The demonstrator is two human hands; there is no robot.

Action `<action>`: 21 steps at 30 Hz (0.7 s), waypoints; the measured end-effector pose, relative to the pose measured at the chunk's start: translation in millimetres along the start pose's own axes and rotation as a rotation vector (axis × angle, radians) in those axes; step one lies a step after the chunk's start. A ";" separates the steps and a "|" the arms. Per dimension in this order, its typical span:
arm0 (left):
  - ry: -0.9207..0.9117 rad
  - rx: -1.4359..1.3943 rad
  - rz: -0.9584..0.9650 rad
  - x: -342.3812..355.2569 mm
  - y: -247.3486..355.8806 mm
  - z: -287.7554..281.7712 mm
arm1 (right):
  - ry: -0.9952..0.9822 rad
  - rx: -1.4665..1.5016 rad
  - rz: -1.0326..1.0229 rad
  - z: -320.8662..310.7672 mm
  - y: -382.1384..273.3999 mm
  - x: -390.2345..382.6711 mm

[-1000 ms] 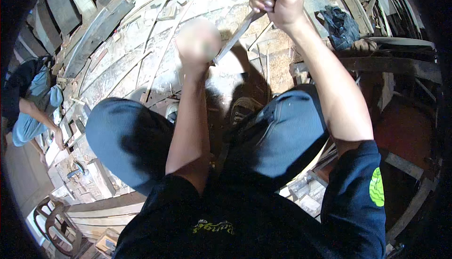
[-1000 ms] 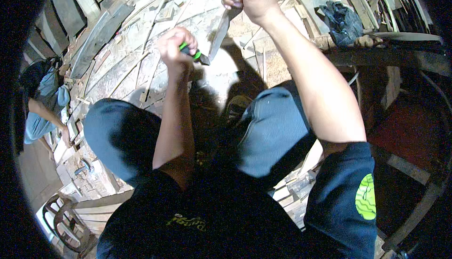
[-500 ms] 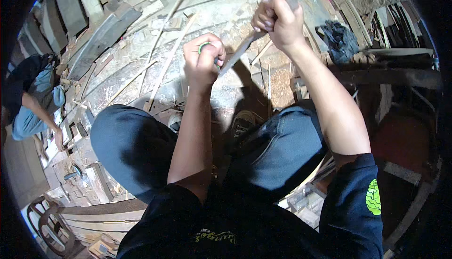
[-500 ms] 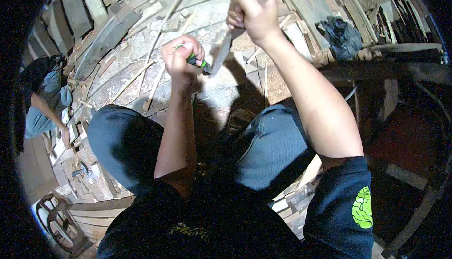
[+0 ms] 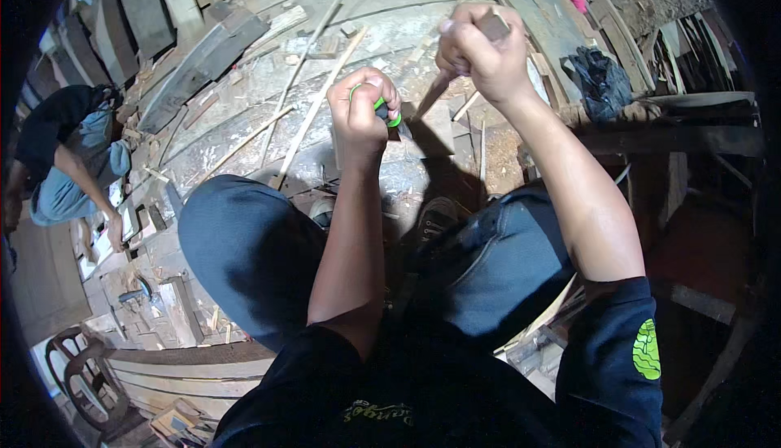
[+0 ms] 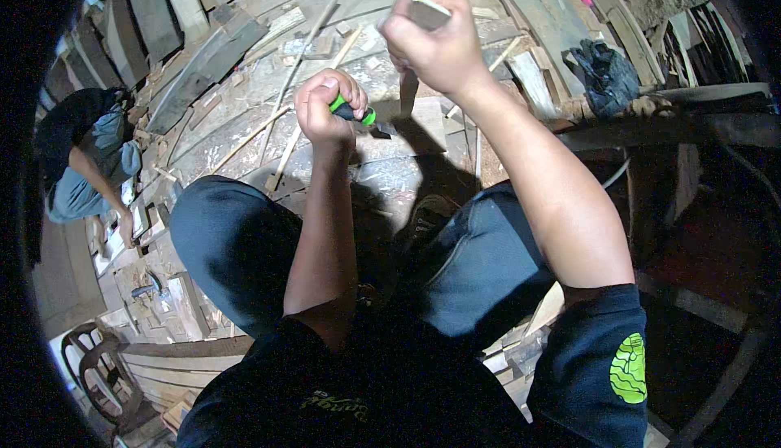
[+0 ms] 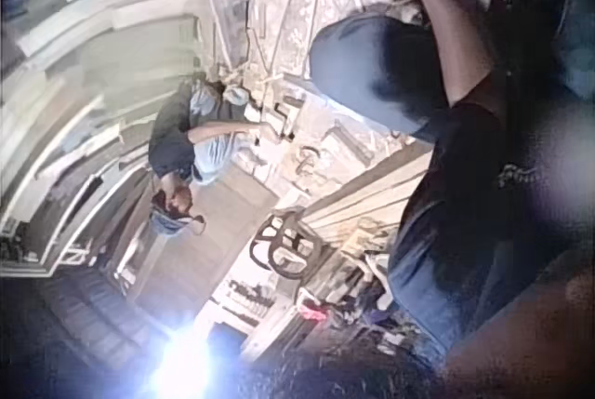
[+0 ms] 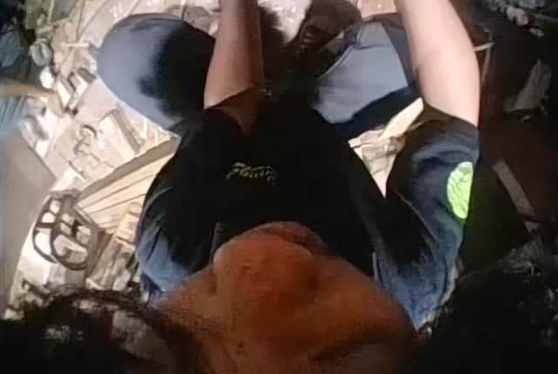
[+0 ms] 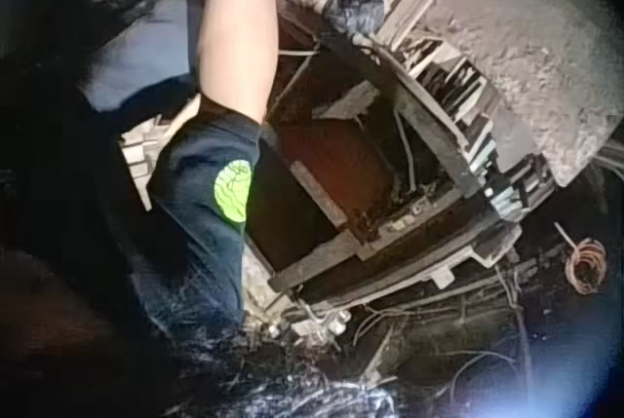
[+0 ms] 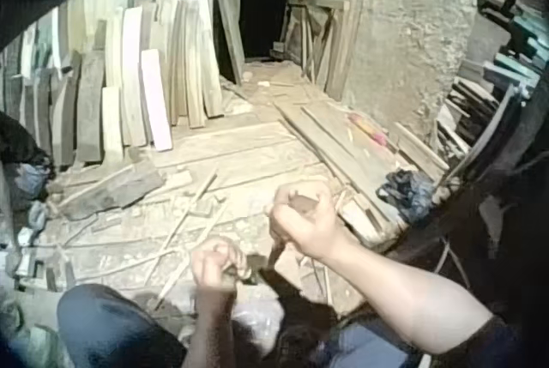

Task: Using a chisel to shape and carve a thin piece of wood while sitting on a workshop floor.

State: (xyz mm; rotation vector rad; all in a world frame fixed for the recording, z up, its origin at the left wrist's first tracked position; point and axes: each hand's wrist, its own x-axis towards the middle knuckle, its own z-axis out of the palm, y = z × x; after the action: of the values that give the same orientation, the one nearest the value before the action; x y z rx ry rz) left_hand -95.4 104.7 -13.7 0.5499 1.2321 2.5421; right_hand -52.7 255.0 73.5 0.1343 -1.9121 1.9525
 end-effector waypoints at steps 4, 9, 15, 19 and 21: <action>-0.021 -0.015 -0.069 -11.7 -18.7 -2.3 | 0.006 0.032 -0.029 -7.4 8.0 3.7; -0.015 -0.047 -0.011 -2.8 -2.5 1.5 | 0.058 -0.093 -0.037 -21.3 4.5 11.1; 0.138 0.019 0.012 -1.2 0.5 -3.8 | 0.074 0.097 0.029 -31.9 -0.4 14.7; 0.046 0.127 -0.077 9.2 28.5 -4.0 | 0.183 -0.027 -0.145 -46.3 -16.4 19.5; 0.077 0.196 -0.061 13.3 42.7 10.9 | 0.251 0.099 -0.154 -66.4 -29.6 15.4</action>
State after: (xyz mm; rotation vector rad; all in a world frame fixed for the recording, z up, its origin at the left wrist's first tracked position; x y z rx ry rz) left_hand -105.4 91.6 29.3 0.4514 1.5121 2.4278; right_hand -42.6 322.6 102.7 0.0589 -1.5987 1.8652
